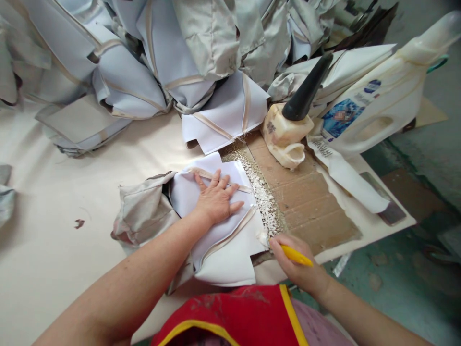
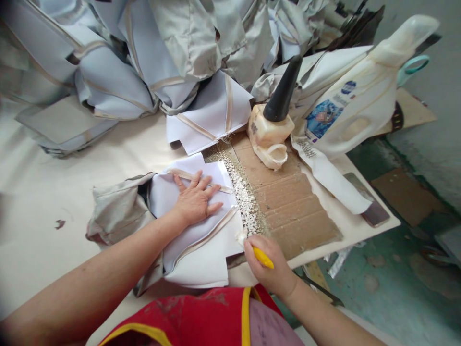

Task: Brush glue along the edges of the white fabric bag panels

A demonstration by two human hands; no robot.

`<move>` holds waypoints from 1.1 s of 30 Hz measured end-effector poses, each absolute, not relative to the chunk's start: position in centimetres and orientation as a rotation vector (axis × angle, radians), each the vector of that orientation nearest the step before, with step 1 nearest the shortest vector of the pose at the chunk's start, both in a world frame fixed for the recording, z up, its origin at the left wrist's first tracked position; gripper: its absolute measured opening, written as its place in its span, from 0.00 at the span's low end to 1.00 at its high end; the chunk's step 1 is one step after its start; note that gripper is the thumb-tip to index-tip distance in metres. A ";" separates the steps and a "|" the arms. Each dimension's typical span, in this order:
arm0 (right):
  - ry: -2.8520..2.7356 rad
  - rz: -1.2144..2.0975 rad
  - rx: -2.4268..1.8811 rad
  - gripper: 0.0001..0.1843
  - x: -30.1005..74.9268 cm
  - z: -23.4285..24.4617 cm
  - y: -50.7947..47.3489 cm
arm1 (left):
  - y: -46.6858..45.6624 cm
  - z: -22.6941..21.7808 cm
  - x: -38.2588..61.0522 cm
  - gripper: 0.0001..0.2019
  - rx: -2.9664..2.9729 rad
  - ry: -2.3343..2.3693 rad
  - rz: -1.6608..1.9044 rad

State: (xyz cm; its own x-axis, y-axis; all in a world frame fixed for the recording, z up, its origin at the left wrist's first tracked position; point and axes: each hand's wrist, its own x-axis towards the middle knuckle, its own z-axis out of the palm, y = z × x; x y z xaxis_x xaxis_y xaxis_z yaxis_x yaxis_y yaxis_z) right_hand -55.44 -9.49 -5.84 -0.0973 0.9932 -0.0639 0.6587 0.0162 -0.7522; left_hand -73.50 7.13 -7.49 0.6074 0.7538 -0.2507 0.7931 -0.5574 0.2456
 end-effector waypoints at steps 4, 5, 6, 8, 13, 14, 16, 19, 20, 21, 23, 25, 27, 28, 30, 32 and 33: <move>-1.920 0.841 -1.630 0.13 -55.7 -6.0 -12.2 | 7.2 -7.5 -73.5 0.27 2.511 1.231 -0.159; -1.935 0.829 -1.627 0.13 -55.7 -6.1 -12.6 | 7.1 -7.5 -73.5 0.27 2.517 1.230 -0.156; -1.940 0.818 -1.628 0.13 -55.6 -6.1 -12.9 | 7.1 -7.5 -73.5 0.27 2.521 1.229 -0.156; -1.925 0.808 -1.641 0.13 -55.5 -5.6 -13.2 | 7.1 -7.5 -73.5 0.27 2.525 1.234 -0.162; -1.742 0.609 -1.726 0.10 -55.0 -3.9 -12.9 | 7.0 -7.5 -73.4 0.27 2.526 1.239 -0.176; -1.722 0.600 -1.719 0.10 -55.0 -3.9 -12.7 | 7.0 -7.5 -73.4 0.27 2.529 1.240 -0.176; -1.732 0.680 -1.693 0.11 -55.0 -4.2 -12.6 | 7.0 -7.5 -73.4 0.27 2.535 1.247 -0.170; -1.761 0.814 -1.700 0.12 -54.6 -4.7 -12.3 | 6.9 -7.3 -73.5 0.26 2.552 1.248 -0.137; -1.752 0.807 -1.715 0.12 -54.3 -4.7 -12.1 | 6.9 -7.3 -73.6 0.26 2.560 1.246 -0.125; -1.733 0.771 -1.733 0.12 -54.0 -4.6 -11.6 | 6.9 -7.2 -73.7 0.26 2.568 1.244 -0.116; -1.686 0.676 -1.747 0.12 -53.5 -4.3 -10.3 | 7.0 -7.1 -73.8 0.26 2.580 1.245 -0.111; -1.639 0.655 -1.730 0.11 -53.3 -4.2 -8.3 | 6.9 -6.9 -73.8 0.27 2.585 1.255 -0.115; -1.602 0.736 -1.688 0.11 -53.5 -4.6 -6.1 | 6.8 -6.6 -73.9 0.28 2.592 1.262 -0.121; -1.576 0.789 -1.674 0.12 -53.7 -4.9 -5.1 | 6.7 -6.4 -73.9 0.28 2.598 1.264 -0.124; -1.507 0.844 -1.669 0.14 -54.0 -5.6 -3.5 | 6.8 -5.8 -74.0 0.29 2.614 1.264 -0.131; -1.453 0.840 -1.672 0.15 -54.1 -6.1 -2.6 | 7.3 -5.1 -74.3 0.28 2.640 1.280 -0.147; -1.446 0.838 -1.665 0.15 -54.1 -6.3 -2.2 | 7.7 -4.7 -74.5 0.27 2.654 1.299 -0.157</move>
